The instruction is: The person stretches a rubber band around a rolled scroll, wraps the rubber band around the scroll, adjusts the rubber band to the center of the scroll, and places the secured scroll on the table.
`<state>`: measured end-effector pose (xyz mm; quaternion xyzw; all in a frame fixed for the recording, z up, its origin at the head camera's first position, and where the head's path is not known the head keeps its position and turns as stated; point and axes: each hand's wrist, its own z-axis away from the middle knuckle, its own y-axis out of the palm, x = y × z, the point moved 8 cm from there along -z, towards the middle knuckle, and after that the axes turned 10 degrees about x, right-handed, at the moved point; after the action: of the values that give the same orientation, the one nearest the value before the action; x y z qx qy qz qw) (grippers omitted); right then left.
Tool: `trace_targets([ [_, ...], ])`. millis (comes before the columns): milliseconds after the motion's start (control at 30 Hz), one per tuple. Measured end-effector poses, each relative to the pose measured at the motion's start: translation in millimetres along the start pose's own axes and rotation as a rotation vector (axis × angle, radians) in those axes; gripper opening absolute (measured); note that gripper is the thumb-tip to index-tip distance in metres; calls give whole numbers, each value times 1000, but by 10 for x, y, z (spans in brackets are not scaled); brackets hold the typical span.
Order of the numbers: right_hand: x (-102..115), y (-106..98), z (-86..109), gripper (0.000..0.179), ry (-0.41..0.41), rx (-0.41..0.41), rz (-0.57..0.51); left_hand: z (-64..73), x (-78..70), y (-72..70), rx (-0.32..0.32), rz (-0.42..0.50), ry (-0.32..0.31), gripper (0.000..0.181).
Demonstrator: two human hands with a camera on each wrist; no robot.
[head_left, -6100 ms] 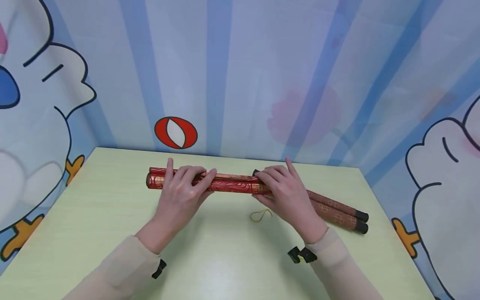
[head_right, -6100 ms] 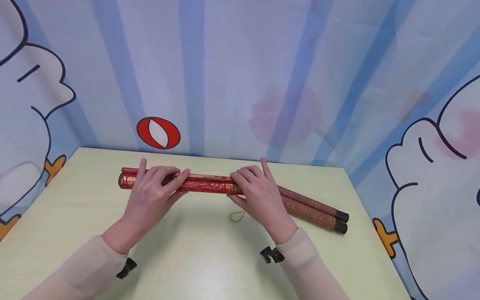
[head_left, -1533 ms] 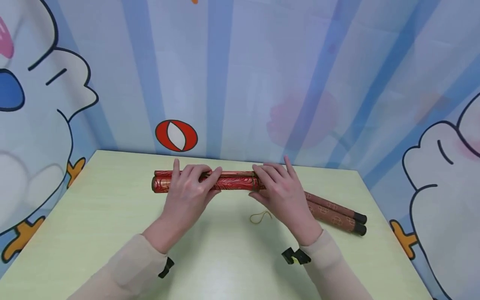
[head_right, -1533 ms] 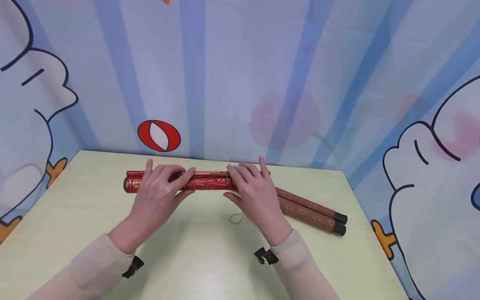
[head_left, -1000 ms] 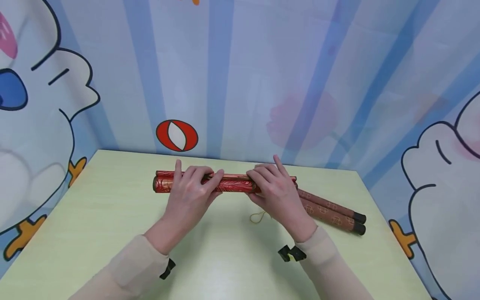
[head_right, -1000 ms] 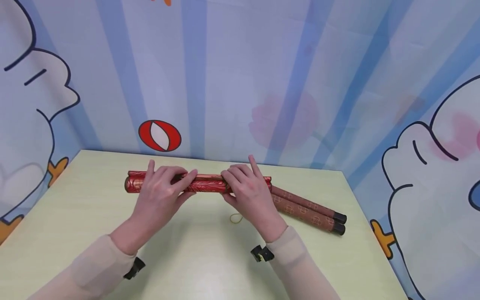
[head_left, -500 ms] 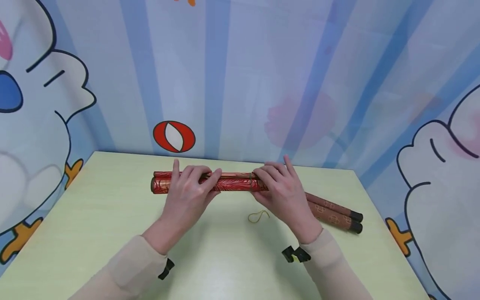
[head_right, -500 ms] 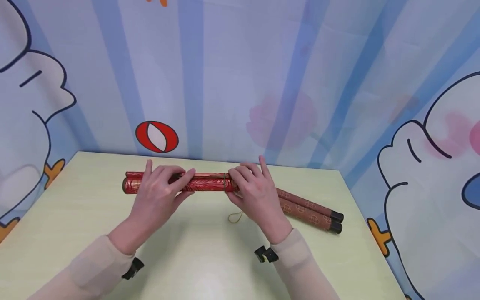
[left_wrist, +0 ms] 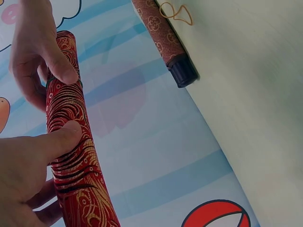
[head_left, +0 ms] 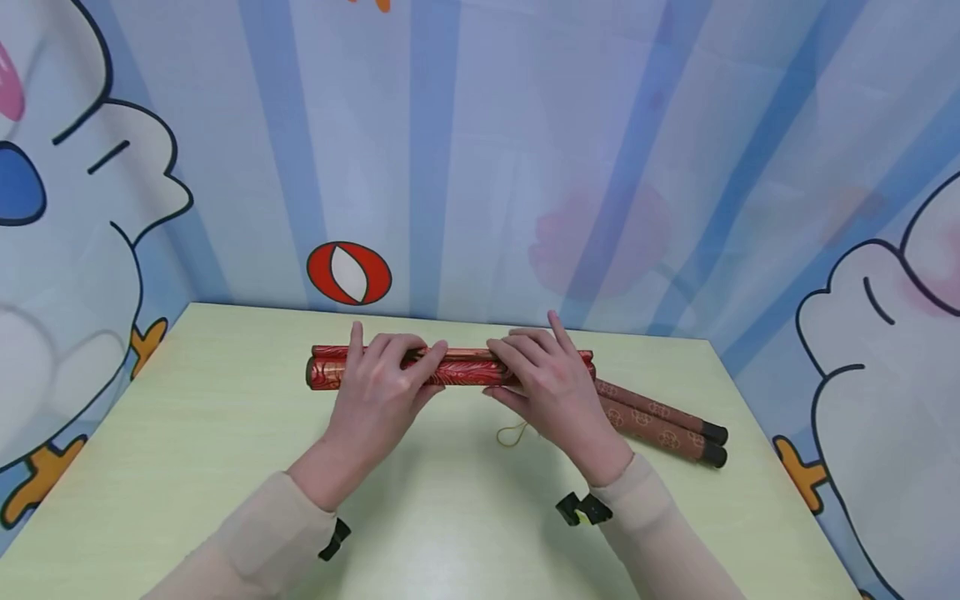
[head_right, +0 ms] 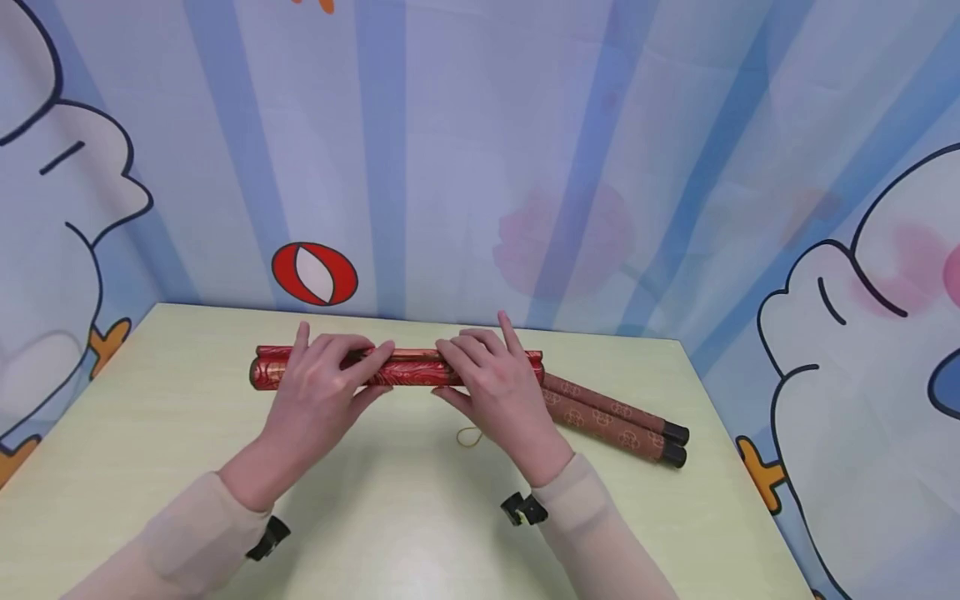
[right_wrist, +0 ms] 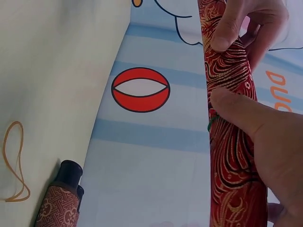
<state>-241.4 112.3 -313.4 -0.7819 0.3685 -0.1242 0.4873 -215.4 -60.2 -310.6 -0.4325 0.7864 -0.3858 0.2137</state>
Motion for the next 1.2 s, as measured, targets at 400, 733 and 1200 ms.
trace_targets([
  [400, -70, -6, 9, 51, 33, 18, 1, 1, -7, -20, -4, 16, 4, 52],
  [733, 45, -4, -57, 60, -2, 13, 40, -18, -35, -23, 6, 8, -2, 52],
  [1200, -23, 6, -44, 47, 18, 30, -19, -28, -48, -13, 18, 4, 0, 51],
])
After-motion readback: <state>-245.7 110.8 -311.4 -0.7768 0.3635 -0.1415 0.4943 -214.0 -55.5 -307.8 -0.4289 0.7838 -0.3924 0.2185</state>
